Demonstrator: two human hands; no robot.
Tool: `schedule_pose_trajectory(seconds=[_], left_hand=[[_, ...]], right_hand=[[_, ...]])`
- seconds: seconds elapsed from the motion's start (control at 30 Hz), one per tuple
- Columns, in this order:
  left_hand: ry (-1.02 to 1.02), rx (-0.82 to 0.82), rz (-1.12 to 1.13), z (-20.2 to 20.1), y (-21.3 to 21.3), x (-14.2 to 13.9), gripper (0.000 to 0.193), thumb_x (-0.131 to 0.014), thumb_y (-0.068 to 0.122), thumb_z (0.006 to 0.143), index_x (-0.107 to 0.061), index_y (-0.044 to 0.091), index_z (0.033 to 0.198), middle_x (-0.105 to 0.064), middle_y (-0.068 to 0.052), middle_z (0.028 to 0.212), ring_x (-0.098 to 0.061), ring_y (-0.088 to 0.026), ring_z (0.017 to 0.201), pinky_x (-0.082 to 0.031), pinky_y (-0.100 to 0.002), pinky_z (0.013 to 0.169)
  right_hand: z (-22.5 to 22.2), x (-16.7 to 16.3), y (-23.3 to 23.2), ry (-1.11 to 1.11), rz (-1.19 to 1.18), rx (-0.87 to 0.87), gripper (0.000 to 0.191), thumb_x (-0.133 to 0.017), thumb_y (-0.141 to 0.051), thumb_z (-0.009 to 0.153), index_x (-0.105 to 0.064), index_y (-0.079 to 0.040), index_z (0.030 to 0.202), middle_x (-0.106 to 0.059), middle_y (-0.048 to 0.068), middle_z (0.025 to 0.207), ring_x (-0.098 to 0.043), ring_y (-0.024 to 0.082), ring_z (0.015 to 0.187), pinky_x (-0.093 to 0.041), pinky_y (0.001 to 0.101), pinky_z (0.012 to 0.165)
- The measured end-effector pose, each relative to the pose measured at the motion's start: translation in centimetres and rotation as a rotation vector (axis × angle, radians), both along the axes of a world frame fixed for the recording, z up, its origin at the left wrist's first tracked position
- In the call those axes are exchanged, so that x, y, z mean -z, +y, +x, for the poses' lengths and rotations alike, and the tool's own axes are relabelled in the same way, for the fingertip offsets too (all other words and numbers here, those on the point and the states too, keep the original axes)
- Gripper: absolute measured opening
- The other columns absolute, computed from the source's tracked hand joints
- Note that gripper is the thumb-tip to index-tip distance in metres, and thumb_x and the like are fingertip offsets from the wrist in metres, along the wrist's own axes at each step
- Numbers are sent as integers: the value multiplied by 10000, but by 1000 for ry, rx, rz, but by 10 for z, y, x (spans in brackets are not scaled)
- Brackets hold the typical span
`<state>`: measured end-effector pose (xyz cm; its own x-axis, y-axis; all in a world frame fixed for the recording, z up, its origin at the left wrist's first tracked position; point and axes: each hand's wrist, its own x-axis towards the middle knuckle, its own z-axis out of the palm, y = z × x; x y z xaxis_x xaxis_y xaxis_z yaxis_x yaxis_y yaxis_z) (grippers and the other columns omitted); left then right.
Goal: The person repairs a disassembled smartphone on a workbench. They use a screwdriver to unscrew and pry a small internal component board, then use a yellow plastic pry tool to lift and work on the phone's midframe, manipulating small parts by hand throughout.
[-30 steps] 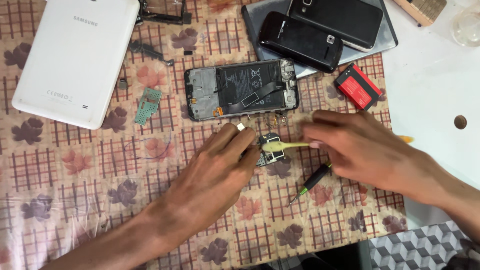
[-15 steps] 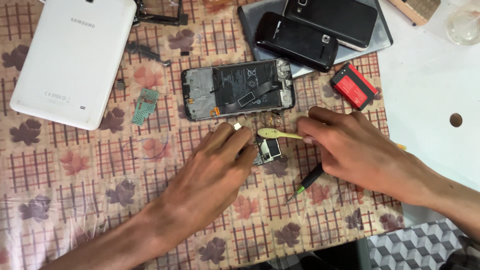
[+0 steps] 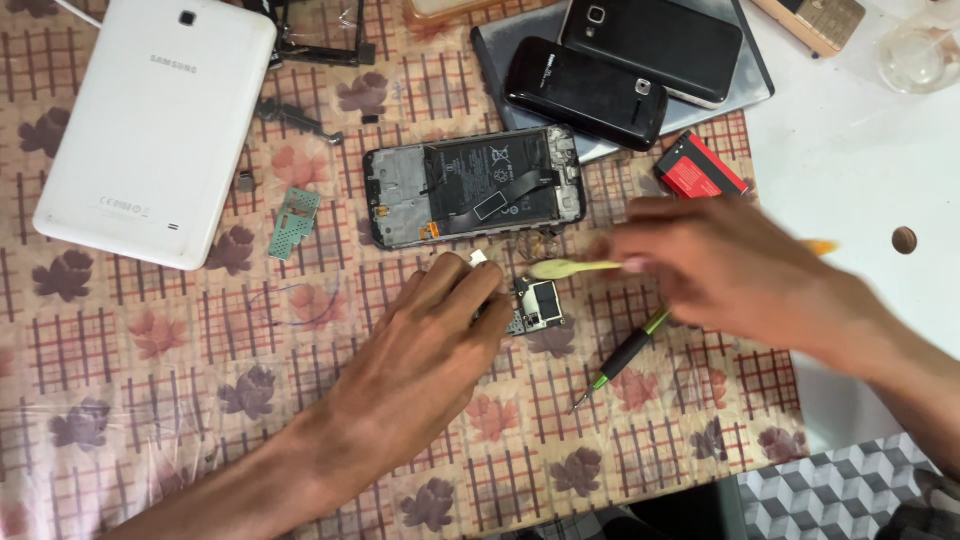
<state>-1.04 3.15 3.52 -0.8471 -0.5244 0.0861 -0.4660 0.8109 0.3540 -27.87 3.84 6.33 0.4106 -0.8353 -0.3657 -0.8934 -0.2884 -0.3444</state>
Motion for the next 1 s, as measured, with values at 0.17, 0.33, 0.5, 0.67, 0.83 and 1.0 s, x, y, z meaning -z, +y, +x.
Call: schedule_pose_trajectory(seconds=[0.17,0.33,0.5,0.67,0.83,1.0], left_hand=[[-84,13,-40,0,2,0,440,-612,-249,639,-682,-121,1054,-600,-218,1190,-582,-259,1084,-577,-349,918],[-6,7,-46,1,1,0,398,-626,-213,664,-690,-116,1044,-609,-220,1167,-582,-276,1101,-573,-371,921],[-56,11,-28,-1,1,2,409,-605,-236,655,-692,-109,1034,-608,-204,1183,-578,-261,1077,-577,-365,914],[-87,6,-33,0,2,3,395,-608,-227,680,-692,-100,1045,-604,-204,1192,-575,-256,1090,-573,-362,918],[-10,-7,-34,1,1,4,375,-645,-171,685,-693,-99,1050,-610,-201,1177,-573,-276,1097,-547,-407,947],[-71,25,-52,2,3,2,396,-639,-187,708,-672,-118,1097,-595,-206,1230,-573,-271,1115,-553,-382,964]], right_hand=[[3,-2,-1,-101,6,67,360,-529,153,775,-717,-70,985,-699,52,1069,-702,151,705,-573,280,540],[7,2,0,-58,55,48,353,-531,158,751,-695,-54,980,-684,65,1024,-681,145,683,-554,274,496],[-11,-10,1,291,167,47,515,-555,38,911,-661,-293,1290,-694,5,991,-677,116,703,-547,246,561],[-1,15,8,-111,45,24,477,-497,196,741,-719,-77,1063,-700,76,1088,-709,144,731,-573,246,520],[-8,4,21,94,208,100,543,-550,120,799,-684,-170,1239,-628,42,1261,-708,139,685,-582,243,517],[-2,0,24,192,205,100,566,-547,121,788,-672,-192,1243,-661,6,1208,-713,151,611,-603,253,496]])
